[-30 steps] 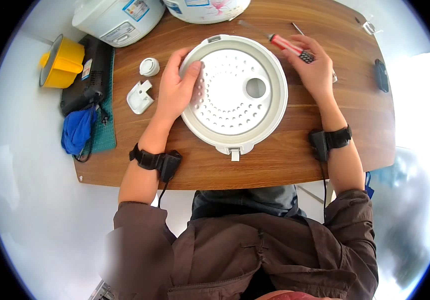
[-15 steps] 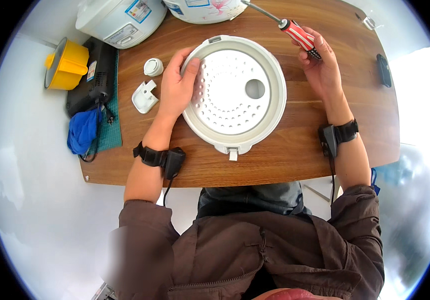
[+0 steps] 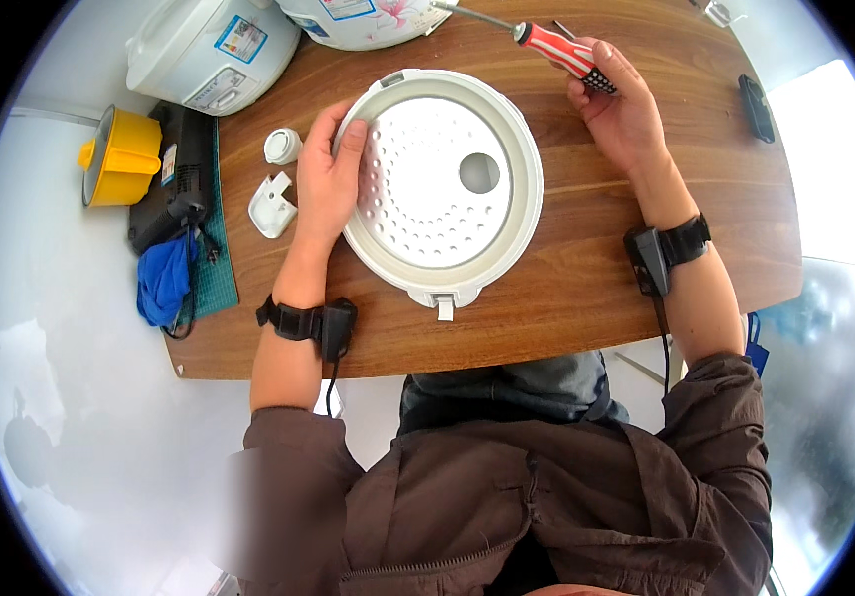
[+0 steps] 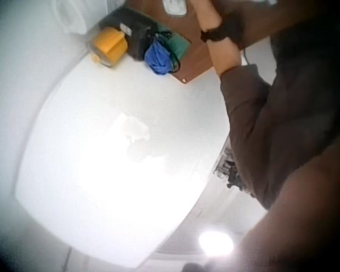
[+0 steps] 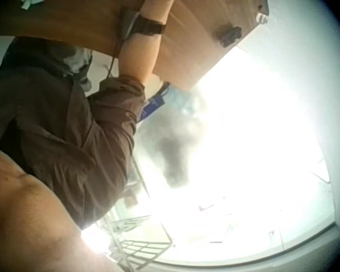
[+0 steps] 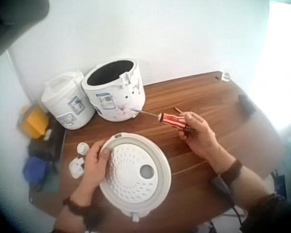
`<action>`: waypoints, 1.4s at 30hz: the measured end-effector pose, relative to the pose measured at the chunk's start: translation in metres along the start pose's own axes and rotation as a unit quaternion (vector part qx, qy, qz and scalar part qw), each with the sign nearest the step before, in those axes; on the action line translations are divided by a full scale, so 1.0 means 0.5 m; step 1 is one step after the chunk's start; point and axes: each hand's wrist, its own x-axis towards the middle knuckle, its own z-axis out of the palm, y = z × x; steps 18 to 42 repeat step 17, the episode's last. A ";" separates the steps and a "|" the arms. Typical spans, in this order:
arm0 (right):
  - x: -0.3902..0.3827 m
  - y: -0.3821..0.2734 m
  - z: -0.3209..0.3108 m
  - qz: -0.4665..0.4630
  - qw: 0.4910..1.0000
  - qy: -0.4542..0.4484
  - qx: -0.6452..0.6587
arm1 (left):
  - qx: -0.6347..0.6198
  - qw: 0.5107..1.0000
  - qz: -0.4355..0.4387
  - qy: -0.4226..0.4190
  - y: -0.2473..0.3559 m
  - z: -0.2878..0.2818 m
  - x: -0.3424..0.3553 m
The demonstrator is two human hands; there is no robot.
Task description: The person disassembles a white rice cooker using a screwdriver. They remove the lid, unscrew the back panel, and detach the power cord. The person then reassembles the cooker by replacing the back panel and lid.
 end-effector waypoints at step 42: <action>0.000 -0.032 -0.016 -0.049 0.989 -0.063 0.121 | -0.017 1.000 -0.020 0.001 -0.005 -0.002 -0.001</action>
